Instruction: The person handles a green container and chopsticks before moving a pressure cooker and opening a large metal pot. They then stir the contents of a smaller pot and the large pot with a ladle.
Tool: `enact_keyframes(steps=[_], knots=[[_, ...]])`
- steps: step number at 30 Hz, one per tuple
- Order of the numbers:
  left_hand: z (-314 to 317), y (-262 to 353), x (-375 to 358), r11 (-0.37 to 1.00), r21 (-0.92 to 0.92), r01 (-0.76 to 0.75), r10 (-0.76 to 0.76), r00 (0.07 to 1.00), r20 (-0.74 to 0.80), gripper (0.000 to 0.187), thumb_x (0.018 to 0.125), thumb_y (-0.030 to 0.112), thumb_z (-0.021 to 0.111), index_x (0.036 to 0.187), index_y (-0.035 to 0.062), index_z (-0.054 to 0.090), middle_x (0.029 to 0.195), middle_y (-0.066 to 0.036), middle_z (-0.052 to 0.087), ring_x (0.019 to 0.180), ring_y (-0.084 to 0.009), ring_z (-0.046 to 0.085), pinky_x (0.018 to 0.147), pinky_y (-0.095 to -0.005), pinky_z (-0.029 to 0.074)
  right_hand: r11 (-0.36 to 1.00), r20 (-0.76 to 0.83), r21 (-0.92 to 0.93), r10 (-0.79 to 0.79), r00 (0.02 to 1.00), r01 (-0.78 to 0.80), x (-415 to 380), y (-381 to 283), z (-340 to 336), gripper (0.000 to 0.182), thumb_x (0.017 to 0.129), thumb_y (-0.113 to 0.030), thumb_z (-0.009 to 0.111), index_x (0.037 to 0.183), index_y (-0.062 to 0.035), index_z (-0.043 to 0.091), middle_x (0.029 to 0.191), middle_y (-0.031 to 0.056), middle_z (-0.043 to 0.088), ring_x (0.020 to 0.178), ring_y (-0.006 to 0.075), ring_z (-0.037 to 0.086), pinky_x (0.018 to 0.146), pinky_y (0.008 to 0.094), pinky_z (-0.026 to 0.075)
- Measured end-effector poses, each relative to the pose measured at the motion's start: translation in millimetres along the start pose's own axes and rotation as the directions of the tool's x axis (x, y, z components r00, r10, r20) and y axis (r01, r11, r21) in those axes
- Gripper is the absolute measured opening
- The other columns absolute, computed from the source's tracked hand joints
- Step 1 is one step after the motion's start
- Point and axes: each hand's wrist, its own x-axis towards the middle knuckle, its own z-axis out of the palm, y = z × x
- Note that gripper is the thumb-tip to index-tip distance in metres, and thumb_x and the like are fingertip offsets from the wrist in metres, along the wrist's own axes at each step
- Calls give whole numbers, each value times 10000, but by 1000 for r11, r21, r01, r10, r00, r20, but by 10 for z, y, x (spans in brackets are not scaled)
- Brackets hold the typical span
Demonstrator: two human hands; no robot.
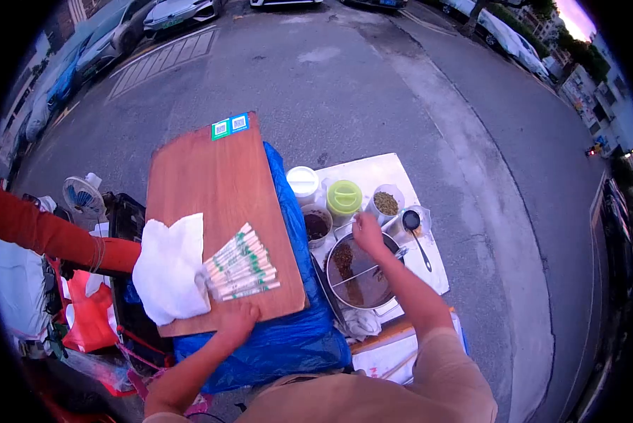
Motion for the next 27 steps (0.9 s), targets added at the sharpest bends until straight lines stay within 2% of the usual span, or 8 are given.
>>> enact_keyframes(steps=[9, 18, 20, 22, 23, 24, 25, 27], knots=[[-293, -127, -6, 997, -68, -21, 33, 981, 191, 113, 815, 178, 531, 874, 87, 564, 912, -128, 589, 828, -310, 612, 628, -481, 502, 910, 403, -372, -19, 915, 182, 2012, -257, 625, 786, 672, -157, 702, 1403, -170, 414, 1444, 146, 372, 1312, 390, 368, 974, 538, 431], [-1337, -220, 856, 969, -155, -191, 245, 784, 570, 240, 822, 273, 578, 946, 69, 608, 862, -169, 631, 782, -317, 635, 671, -485, 515, 960, 584, -236, 17, 812, 150, 2627, 142, 701, 746, 665, -242, 772, 1321, -92, 449, 1297, 177, 485, 1126, 400, 538, 925, 448, 495], [-1456, -287, 1287, 831, -543, 125, 261, 773, 578, 286, 867, 325, 576, 936, 52, 628, 842, -205, 643, 800, -343, 641, 696, -494, 505, 945, 546, -315, 104, 831, 88, 2509, 17, 572, 699, 664, -243, 774, 1268, -58, 475, 1247, 196, 505, 1079, 395, 569, 897, 445, 509], [-1543, -530, 2101, 888, -445, 116, 219, 743, 632, 309, 900, 333, 563, 969, 36, 618, 897, -231, 639, 829, -378, 629, 725, -490, 490, 915, 502, -392, 295, 813, -90, 2449, -32, 492, 668, 687, -249, 748, 1244, 2, 478, 1215, 254, 507, 1009, 405, 605, 861, 440, 523], [-1449, -677, 2471, 815, -577, -52, 213, 953, 216, 295, 889, 302, 577, 979, 21, 595, 896, -239, 624, 803, -380, 622, 724, -490, 478, 914, 502, -396, 296, 813, -88, 2403, 13, 506, 668, 687, -249, 748, 1244, 2, 478, 1215, 254, 507, 1009, 405, 605, 861, 440, 523], [-1350, -740, 2894, 822, -562, 90, 25, 981, 194, 263, 872, 262, 589, 953, 12, 577, 862, -225, 597, 795, -375, 604, 742, -485, 472, 914, 461, -393, 286, 840, -96, 2363, 66, 526, 643, 691, -259, 744, 1214, 10, 483, 1178, 253, 522, 976, 399, 616, 831, 440, 532], [-1275, -860, 3319, 916, -389, -100, 63, 992, -106, 219, 846, 214, 608, 924, 15, 562, 825, -190, 573, 810, -367, 585, 766, -484, 466, 915, 416, -389, 273, 867, -102, 2357, 114, 543, 620, 696, -268, 741, 1185, 18, 488, 1142, 253, 537, 943, 393, 628, 801, 440, 541], [-1022, -1160, 4107, 970, -222, -102, 79, 991, -109, 282, 803, 213, 655, 989, 30, 547, 993, -203, 548, 963, -399, 539, 856, -481, 455, 883, 416, -468, 257, 872, -36, 2373, 127, 616, 600, 700, -277, 733, 1170, 11, 495, 1121, 238, 552, 928, 382, 633, 796, 443, 540]])
